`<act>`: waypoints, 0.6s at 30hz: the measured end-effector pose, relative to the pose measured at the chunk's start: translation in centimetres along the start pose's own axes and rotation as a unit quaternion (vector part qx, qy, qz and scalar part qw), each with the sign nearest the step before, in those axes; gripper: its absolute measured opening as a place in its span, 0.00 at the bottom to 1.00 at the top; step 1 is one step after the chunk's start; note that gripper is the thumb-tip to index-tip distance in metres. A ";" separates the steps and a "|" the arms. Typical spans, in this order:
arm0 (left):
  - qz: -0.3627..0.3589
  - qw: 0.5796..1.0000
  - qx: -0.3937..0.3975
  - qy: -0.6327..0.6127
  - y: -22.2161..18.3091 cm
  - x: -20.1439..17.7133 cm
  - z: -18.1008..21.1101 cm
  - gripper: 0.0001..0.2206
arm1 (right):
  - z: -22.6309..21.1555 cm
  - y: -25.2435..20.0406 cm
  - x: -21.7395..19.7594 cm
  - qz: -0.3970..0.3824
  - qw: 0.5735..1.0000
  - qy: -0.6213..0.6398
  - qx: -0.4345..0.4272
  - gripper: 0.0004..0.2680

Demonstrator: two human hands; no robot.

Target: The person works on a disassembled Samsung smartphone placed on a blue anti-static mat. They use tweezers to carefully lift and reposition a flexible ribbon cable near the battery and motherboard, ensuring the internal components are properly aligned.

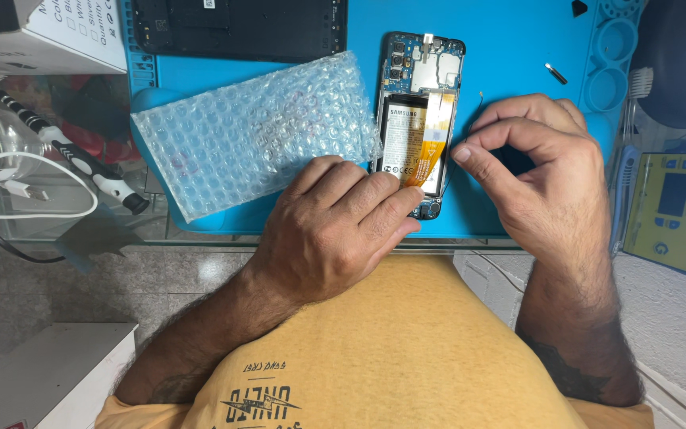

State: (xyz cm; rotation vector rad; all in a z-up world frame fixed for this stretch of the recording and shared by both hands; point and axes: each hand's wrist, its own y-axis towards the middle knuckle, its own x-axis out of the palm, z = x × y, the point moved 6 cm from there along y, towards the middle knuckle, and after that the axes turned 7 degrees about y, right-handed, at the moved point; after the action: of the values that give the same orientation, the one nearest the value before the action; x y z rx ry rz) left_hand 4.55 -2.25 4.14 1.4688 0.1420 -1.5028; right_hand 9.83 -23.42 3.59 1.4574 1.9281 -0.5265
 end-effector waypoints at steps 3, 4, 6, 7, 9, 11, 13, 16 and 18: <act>-0.007 1.000 0.002 0.011 0.2 0.0 0.1 0.13 | 0.0 0.0 0.0 0.001 1.000 0.001 -0.002 0.04; -0.007 1.000 0.002 0.011 0.3 -0.1 0.1 0.13 | 0.0 0.0 0.0 0.000 1.000 0.001 -0.002 0.04; -0.007 0.999 0.016 0.027 0.4 -0.2 0.2 0.10 | -0.1 0.0 0.0 0.001 1.000 -0.002 -0.005 0.04; -0.007 0.999 0.016 0.028 0.4 -0.2 0.2 0.10 | -0.1 0.0 0.0 0.001 1.000 -0.002 -0.005 0.04; -0.016 0.999 0.009 0.026 0.3 0.1 0.1 0.12 | -0.1 0.0 0.0 -0.001 1.000 -0.002 -0.010 0.04; -0.019 0.999 0.014 0.034 0.4 0.0 0.2 0.11 | -0.2 0.0 0.0 -0.002 1.000 -0.003 -0.011 0.04; -0.022 0.999 0.018 0.042 0.4 0.0 0.2 0.10 | -0.2 0.0 0.0 -0.003 1.000 -0.004 -0.011 0.04; -0.008 0.998 0.023 0.051 0.5 -0.1 0.3 0.12 | -0.2 0.0 0.0 0.000 1.000 -0.002 -0.011 0.04; -0.016 0.998 0.025 0.051 0.5 0.1 0.3 0.12 | -0.3 0.1 0.0 -0.002 1.000 -0.001 -0.014 0.04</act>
State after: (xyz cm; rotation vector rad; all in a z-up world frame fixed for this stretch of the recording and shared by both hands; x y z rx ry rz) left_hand 4.67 -2.79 4.39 1.5908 0.1918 -1.4654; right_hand 9.81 -23.22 3.82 1.4354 1.9291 -0.5005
